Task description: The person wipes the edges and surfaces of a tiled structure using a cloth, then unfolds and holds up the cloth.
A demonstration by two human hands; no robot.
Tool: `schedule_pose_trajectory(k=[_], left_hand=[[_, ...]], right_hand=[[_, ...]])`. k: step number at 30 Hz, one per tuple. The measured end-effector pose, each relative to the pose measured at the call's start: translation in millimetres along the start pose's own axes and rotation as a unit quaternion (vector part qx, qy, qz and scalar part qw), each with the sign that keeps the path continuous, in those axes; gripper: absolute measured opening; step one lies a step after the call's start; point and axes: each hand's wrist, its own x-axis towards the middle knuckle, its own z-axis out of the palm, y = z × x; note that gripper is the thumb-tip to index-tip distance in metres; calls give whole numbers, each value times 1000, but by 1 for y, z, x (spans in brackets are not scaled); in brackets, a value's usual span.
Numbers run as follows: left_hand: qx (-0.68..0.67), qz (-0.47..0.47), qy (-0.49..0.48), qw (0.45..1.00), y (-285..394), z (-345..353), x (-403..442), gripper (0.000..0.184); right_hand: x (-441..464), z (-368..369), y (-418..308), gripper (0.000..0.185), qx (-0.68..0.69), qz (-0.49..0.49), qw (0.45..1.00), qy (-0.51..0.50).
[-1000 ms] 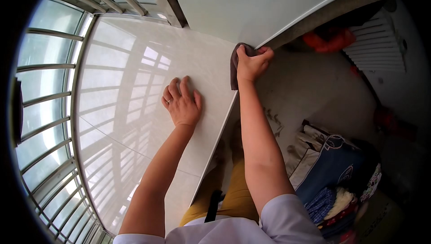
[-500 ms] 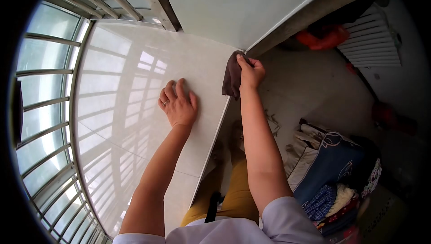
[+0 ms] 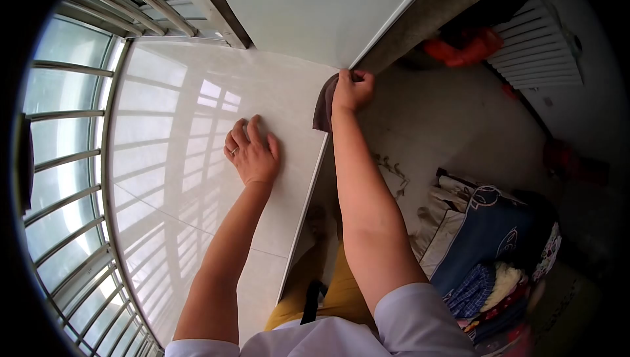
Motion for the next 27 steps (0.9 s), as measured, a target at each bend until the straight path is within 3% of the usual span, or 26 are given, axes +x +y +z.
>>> schedule_pose_trajectory(k=[2, 5, 8, 11, 13, 16, 19, 27], left_hand=[[1, -3, 1, 1000, 0, 0, 1, 44], [0, -8, -6, 1000, 0, 1, 2, 44], [-1, 1, -4, 1000, 0, -1, 0, 43], [-2, -1, -4, 1000, 1, -2, 1, 44], [1, -7, -13, 1000, 1, -2, 1, 44], [0, -7, -13, 1000, 0, -1, 1, 43], [-2, -3, -5, 1000, 1, -2, 1, 44], [-1, -7, -14, 1000, -3, 2, 1, 44]], right_hand=[[-1, -7, 13, 18, 122, 72, 990, 25], [-9, -34, 37, 21, 259, 175, 947, -68], [-12, -53, 24, 20, 323, 126, 930, -122], [-8, -43, 4, 18, 265, 53, 946, -179], [1, -26, 5, 26, 232, 44, 953, -189], [12, 0, 18, 41, 104, 45, 986, -125], [9, 3, 8, 37, 37, 22, 992, -116], [14, 9, 22, 35, 151, 15, 983, -108]])
